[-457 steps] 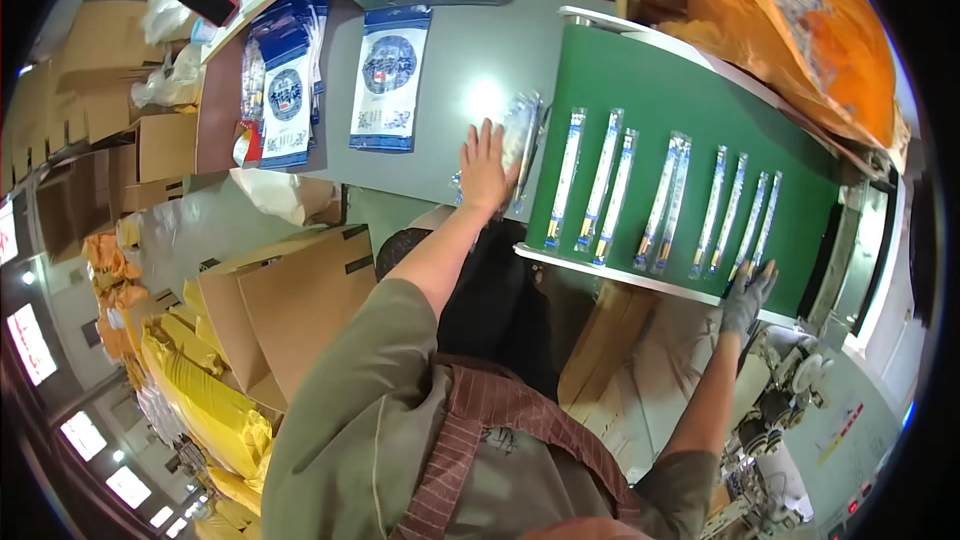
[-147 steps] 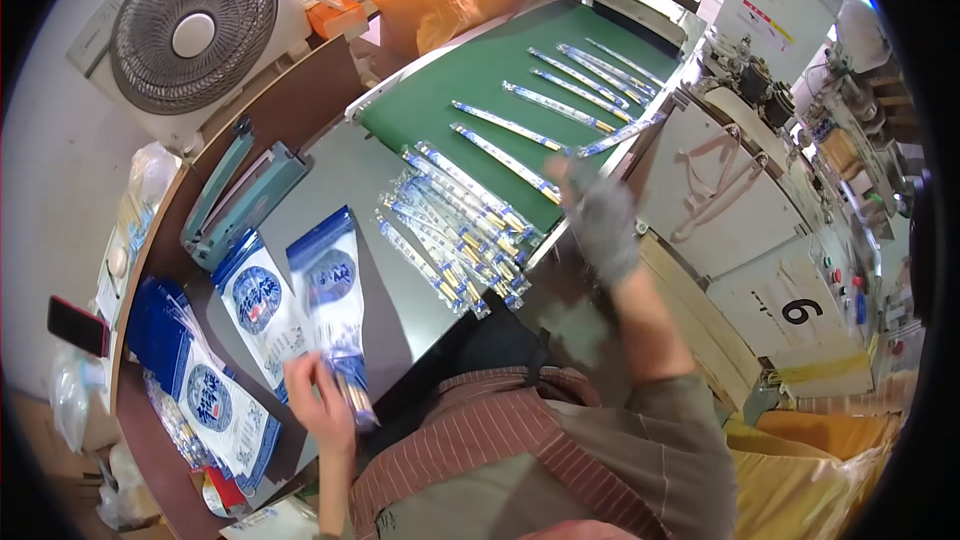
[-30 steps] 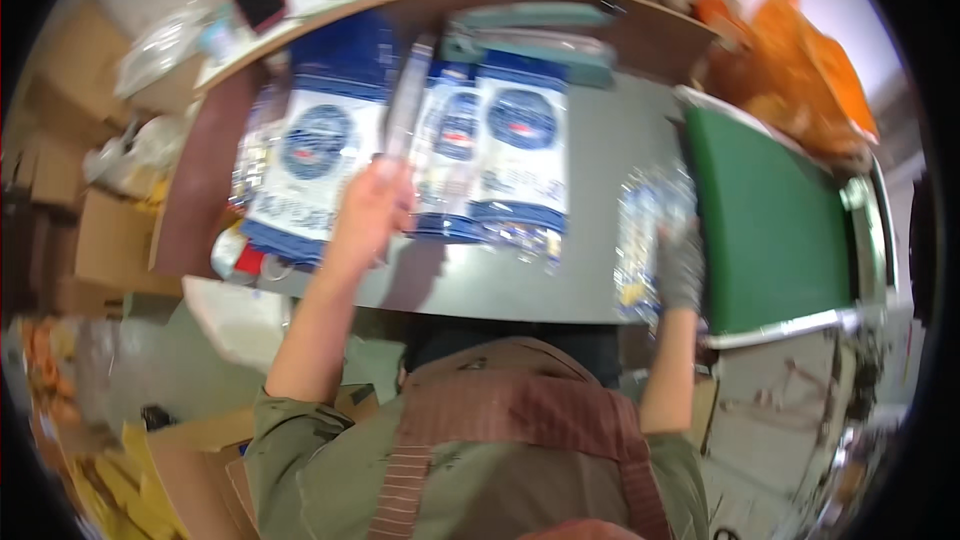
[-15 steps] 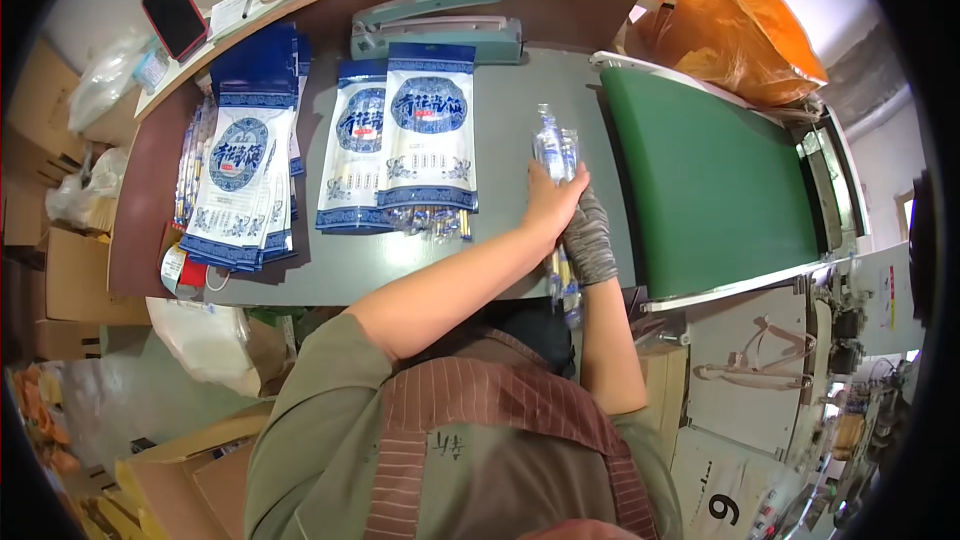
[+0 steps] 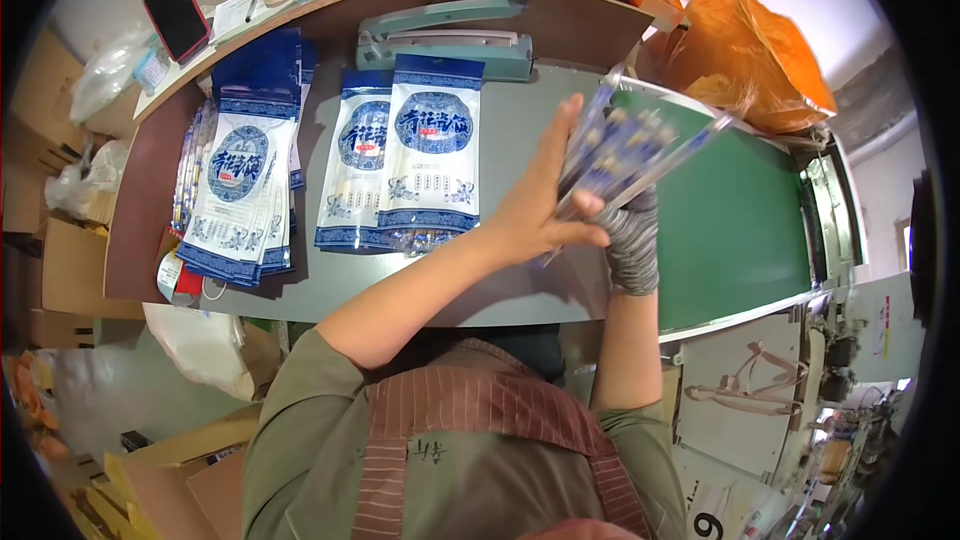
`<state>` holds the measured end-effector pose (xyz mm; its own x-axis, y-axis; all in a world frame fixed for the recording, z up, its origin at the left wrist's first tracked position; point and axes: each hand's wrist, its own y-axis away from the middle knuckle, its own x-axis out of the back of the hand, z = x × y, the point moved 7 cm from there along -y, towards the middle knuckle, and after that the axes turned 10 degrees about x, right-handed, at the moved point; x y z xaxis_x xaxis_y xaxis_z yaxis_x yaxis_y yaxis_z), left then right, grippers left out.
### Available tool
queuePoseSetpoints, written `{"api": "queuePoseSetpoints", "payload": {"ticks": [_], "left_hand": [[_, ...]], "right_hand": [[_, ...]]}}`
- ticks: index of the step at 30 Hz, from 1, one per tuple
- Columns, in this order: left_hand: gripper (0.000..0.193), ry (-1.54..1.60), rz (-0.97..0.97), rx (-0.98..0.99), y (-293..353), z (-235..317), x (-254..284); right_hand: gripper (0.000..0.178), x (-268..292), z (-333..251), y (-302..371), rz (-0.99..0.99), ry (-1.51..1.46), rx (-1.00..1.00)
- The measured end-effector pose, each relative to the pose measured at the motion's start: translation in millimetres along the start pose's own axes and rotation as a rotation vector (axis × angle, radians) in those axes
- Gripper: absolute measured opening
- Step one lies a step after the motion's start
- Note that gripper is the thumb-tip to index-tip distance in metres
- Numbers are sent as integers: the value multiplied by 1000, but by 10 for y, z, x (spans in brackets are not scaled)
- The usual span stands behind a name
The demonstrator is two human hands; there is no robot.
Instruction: Packaging bundles of incense sticks into plastic sleeves and then placing them into shipping boxes.
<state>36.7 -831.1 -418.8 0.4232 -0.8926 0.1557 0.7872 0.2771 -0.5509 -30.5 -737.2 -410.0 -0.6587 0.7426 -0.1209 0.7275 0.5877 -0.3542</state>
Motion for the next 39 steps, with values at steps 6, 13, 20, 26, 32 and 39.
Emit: {"api": "queuePoseSetpoints", "payload": {"ticks": [6,13,20,26,32,39], "left_hand": [[88,151,-231,487,450,-547,-100],[25,769,-606,837,1417,4,-289],[42,-526,23,472,1925,424,1710],[42,-1684,254,543,2576,841,3571],[43,-1338,28,544,2591,475,3782],[33,-1106,-26,612,2528,438,3796]], "right_hand": [[94,-260,56,151,12,75,40],[82,-521,-340,403,-30,51,303],[31,-769,901,838,-307,-246,-552],[29,-1024,895,852,-328,-250,-583],[29,-1119,934,881,-324,-219,-556],[30,-1159,825,893,-294,-186,-560]]}}
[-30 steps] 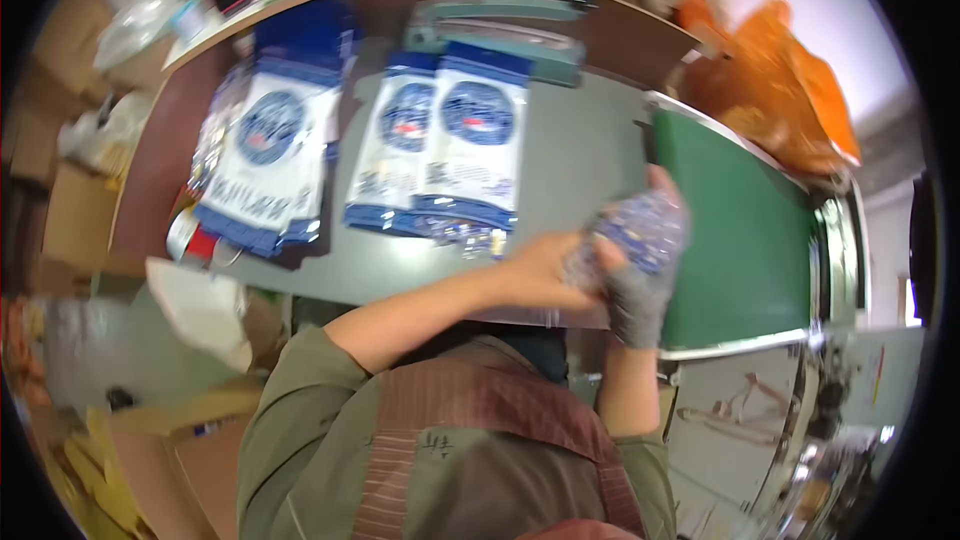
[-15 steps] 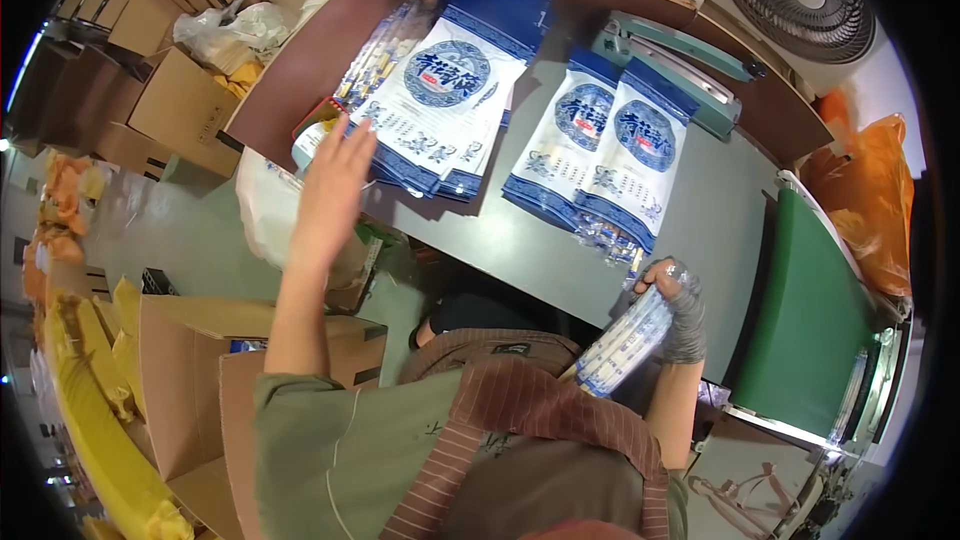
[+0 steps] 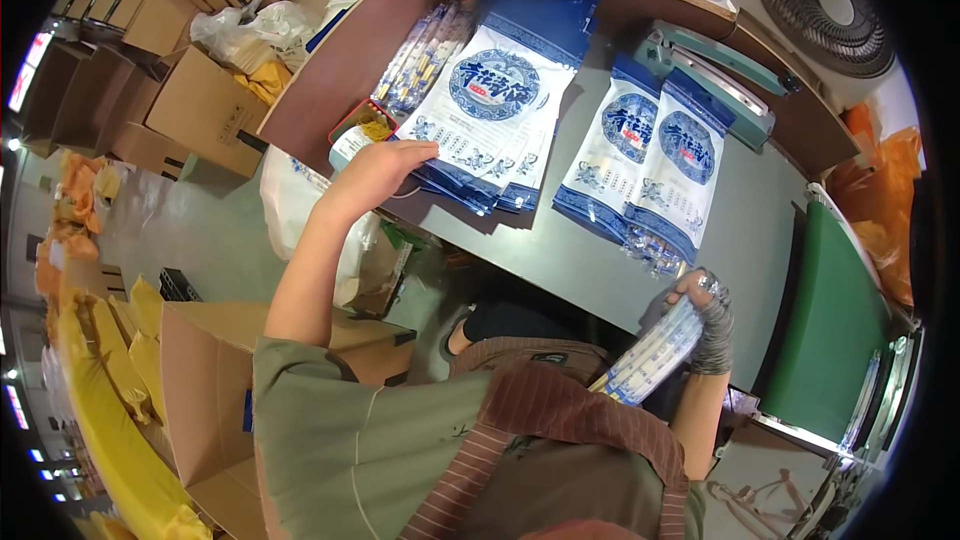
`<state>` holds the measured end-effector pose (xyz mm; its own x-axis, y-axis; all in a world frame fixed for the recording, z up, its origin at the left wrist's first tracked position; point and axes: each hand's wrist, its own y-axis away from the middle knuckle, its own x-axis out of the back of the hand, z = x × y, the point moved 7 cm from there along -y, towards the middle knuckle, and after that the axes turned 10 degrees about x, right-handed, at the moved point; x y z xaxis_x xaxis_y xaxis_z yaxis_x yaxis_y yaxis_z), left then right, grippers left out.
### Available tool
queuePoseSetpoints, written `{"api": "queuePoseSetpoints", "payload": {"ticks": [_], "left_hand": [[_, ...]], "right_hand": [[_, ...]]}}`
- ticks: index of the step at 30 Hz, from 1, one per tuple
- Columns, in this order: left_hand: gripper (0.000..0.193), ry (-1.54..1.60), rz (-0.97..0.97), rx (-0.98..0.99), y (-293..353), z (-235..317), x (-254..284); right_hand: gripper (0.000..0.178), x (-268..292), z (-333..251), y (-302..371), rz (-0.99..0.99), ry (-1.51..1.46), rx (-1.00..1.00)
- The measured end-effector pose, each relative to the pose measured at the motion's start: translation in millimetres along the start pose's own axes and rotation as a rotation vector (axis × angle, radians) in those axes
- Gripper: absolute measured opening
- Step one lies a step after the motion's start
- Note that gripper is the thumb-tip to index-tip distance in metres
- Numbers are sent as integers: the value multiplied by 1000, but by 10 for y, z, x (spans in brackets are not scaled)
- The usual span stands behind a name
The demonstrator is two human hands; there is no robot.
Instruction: Packaging bundles of incense sticks into plastic sleeves and then placing them into shipping boxes.
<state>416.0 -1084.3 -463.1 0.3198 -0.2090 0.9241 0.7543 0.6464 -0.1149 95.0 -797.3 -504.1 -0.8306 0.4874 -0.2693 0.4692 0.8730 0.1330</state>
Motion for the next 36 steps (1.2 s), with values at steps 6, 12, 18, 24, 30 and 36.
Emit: {"api": "queuePoseSetpoints", "payload": {"ticks": [6,12,18,24,30,36], "left_hand": [[14,79,-133,-18,-354,105,154],[20,295,-264,122,-611,106,72],[25,226,60,53,-809,558,162],[18,95,367,-252,-778,2084,-730],[9,204,106,-328,-418,2760,-1686],[35,335,295,-205,-232,2714,-1506]], "right_hand": [[31,-27,40,5,12,-8,-16],[30,40,20,48,21,-19,-2],[30,179,-2,139,55,-24,26],[29,301,-33,278,41,-22,52],[27,840,-75,636,143,-184,137],[28,1131,13,828,186,-242,143]]}}
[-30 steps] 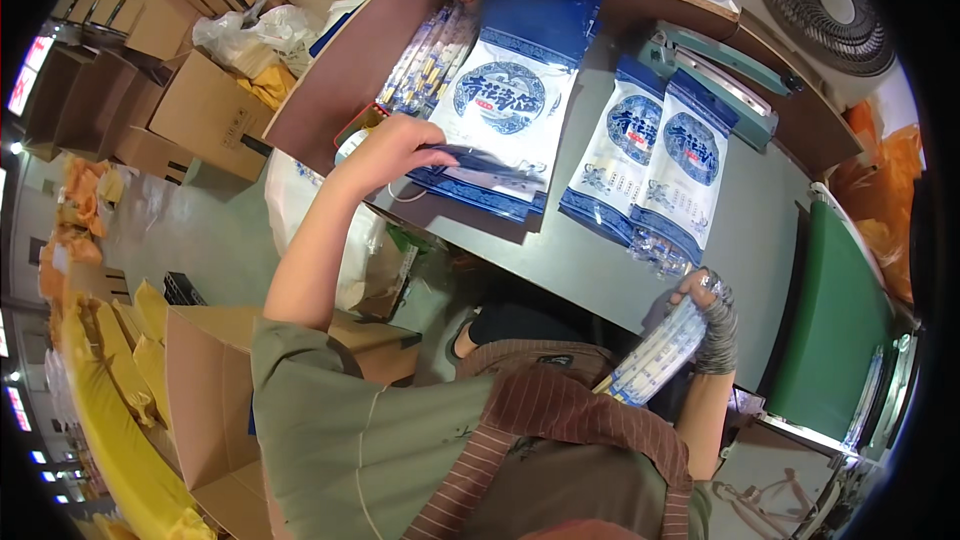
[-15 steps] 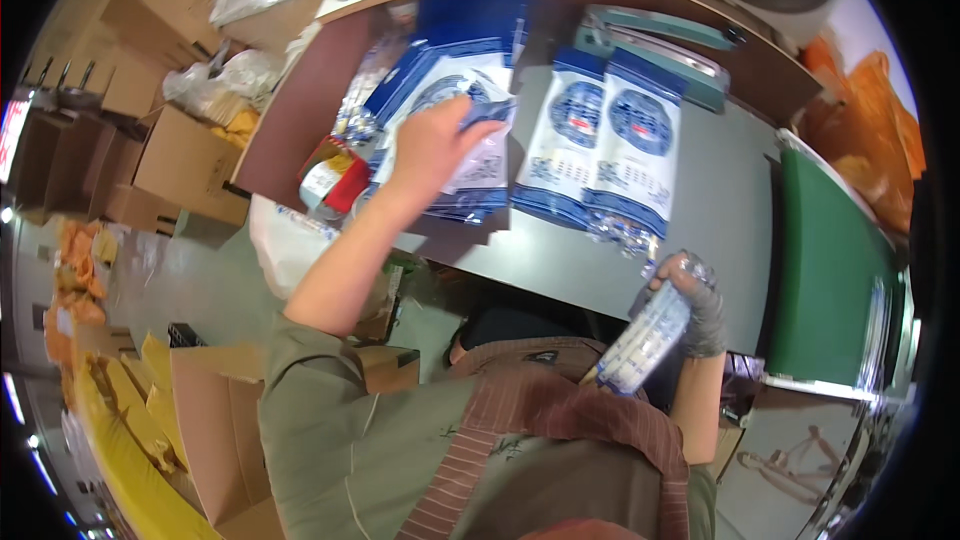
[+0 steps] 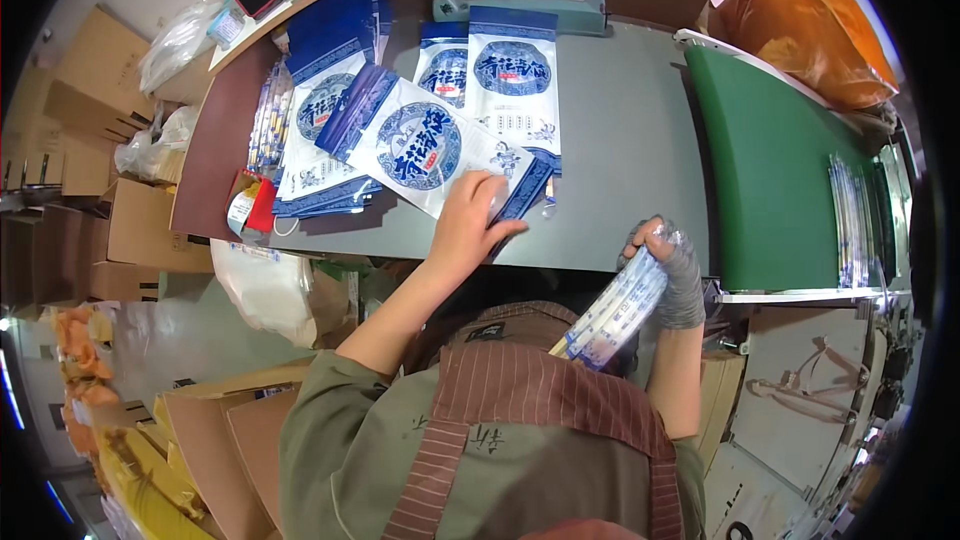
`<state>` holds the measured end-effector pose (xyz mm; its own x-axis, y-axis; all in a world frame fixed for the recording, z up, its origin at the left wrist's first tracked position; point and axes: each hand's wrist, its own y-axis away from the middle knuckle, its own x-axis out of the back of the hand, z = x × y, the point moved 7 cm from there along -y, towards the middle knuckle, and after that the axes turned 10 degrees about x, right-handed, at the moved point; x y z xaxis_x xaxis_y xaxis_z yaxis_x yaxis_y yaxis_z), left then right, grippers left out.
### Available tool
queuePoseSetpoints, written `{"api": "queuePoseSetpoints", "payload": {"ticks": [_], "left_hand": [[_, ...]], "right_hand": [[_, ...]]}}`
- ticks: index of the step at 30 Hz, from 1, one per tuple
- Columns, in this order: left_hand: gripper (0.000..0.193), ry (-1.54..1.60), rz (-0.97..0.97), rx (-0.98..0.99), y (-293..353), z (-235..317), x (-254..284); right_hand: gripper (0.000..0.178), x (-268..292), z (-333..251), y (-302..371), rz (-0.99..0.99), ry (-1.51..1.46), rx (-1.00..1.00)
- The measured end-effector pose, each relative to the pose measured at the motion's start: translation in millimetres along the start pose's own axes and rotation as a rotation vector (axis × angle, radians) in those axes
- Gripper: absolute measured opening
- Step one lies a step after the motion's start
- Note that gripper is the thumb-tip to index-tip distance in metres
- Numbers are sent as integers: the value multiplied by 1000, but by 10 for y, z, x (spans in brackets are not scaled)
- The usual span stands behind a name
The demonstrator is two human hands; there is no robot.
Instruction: Packaging bundles of incense sticks into plastic sleeves and then placing them into shipping boxes.
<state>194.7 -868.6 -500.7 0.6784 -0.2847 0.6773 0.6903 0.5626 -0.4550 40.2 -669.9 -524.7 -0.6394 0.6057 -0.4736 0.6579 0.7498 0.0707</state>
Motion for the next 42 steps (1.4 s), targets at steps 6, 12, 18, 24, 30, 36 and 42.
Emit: {"api": "queuePoseSetpoints", "payload": {"ticks": [6,12,18,24,30,36,42], "left_hand": [[38,-234,-46,8,295,119,-26],[25,-430,-215,44,715,172,96],[25,-459,-153,-80,945,206,214],[25,178,-182,385,669,-131,109],[12,322,-323,292,283,191,-514],[13,347,-433,80,232,473,-1093],[13,821,-739,560,24,229,-1223]], "right_hand": [[29,34,-33,9,9,-25,-10],[29,-10,-31,5,-47,-27,-23],[28,-15,-24,24,-107,-14,-31],[28,3,-21,113,-94,-39,-26],[28,97,-45,206,-29,-45,10],[32,-365,-206,229,-126,114,145],[10,-166,398,-243,-277,413,287]]}}
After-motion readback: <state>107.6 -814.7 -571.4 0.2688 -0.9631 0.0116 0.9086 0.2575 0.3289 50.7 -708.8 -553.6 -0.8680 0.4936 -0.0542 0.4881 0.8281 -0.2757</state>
